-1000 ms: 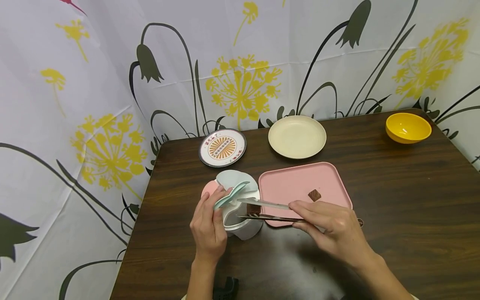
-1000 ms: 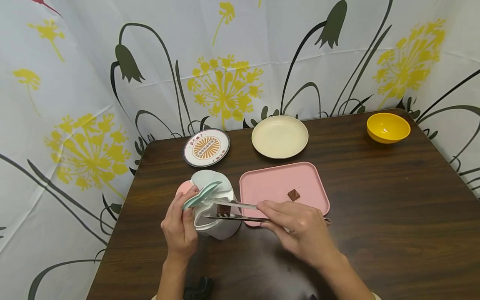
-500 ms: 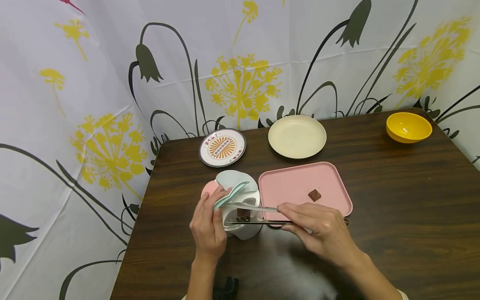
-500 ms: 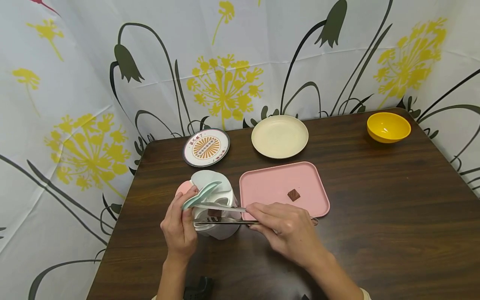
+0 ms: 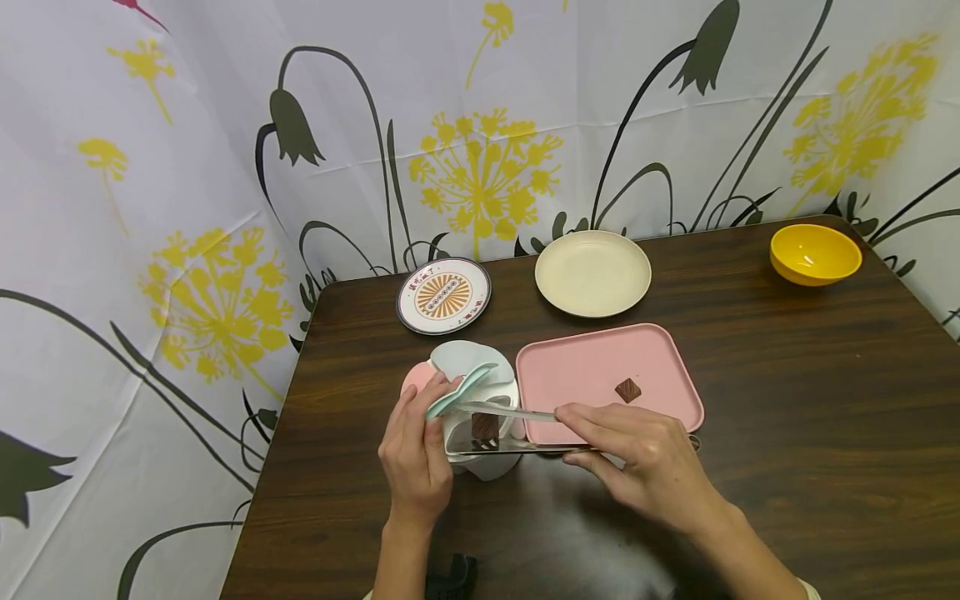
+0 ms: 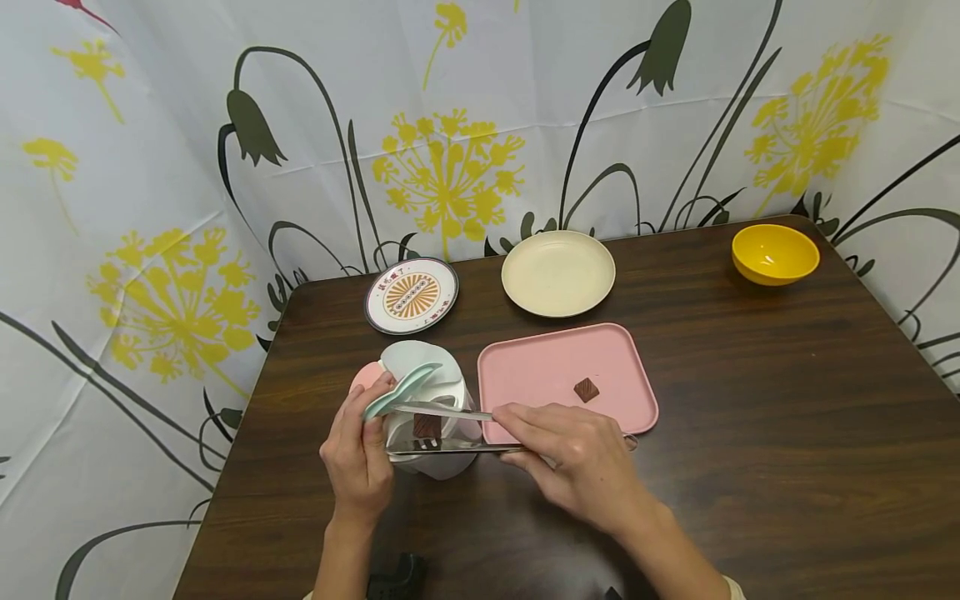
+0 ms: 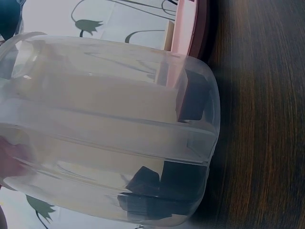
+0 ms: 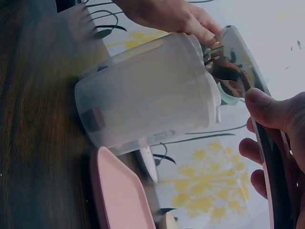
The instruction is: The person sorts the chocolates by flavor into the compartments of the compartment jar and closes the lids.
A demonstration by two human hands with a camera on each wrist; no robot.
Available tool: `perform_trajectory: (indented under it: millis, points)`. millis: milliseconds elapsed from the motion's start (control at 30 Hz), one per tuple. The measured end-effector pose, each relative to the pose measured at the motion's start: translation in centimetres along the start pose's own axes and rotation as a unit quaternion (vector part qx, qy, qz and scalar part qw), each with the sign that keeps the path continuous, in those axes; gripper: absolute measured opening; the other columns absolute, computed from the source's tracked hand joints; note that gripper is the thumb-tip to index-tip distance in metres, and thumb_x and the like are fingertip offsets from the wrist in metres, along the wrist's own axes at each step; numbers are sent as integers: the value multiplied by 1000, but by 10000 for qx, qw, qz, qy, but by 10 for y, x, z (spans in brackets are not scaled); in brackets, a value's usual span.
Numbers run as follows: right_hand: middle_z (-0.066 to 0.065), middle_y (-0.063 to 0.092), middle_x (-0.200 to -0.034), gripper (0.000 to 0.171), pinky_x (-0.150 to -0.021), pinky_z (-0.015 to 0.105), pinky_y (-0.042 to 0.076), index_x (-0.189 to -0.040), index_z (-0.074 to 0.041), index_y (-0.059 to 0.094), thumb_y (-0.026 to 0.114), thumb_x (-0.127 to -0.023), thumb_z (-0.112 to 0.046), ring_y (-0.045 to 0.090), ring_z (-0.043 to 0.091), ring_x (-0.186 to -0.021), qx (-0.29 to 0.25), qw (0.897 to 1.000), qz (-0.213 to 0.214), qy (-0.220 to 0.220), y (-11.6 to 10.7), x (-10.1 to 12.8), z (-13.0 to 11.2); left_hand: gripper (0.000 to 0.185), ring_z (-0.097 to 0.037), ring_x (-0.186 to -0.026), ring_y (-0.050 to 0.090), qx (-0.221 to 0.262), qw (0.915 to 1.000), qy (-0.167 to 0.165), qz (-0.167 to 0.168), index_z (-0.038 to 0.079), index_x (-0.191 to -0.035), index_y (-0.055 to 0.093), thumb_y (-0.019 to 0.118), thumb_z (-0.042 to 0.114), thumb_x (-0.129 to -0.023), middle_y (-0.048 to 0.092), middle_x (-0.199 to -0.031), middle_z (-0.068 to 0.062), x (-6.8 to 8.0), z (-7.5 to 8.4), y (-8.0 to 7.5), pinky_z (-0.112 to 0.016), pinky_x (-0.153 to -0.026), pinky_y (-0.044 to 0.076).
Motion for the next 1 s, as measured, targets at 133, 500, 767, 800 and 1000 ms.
perform_trajectory:
  millis: [133,500,767,800,1000]
  points:
    - [0,73,-109,39,-76,33,54,-117,-8,73,65,-94,-38,71,16,-92,35,10000,-19,10,-2,0,1,34,-31,-103,68,4,10000,11,16,-7,-114,65,44,18,-103,70,-111,-16,0,0,0,-48,-101,43]
    - [3,73,-108,41,-88,27,50,-116,-6,73,65,-94,-39,71,19,-93,65,10000,32,32,-13,-1,6,34,-31,-103,68,-14,10000,23,40,-7,-113,65,44,18,-103,70,-110,-16,0,-1,0,-48,-101,43]
    - [2,73,-108,42,-101,20,41,-116,-8,73,64,-94,-42,71,20,-94,114,9995,41,291,-23,1,11,34,-31,-103,68,-14,10000,12,32,-7,-113,65,44,18,-103,71,-110,-16,0,-1,1,-48,-101,43]
    - [2,73,-108,43,-101,20,41,-116,-8,73,63,-94,-43,71,21,-95,155,9993,14,326,-25,1,11,34,-31,-103,68,-14,10000,10,31,-7,-114,65,44,18,-103,71,-110,-16,0,-1,1,-48,-101,43]
    - [0,73,-109,44,-101,18,40,-118,-10,73,61,-94,-46,71,21,-96,289,9987,-116,392,-30,2,14,34,-32,-102,68,-7,10000,12,60,-7,-113,65,45,17,-102,71,-110,-16,0,-1,1,-48,-101,43]
Point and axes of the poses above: each hand's wrist, its own x-axis away from the middle knuckle, its own y-axis out of the palm, z = x × y, the point moved 1 cm from there along -x, towards the middle knuckle
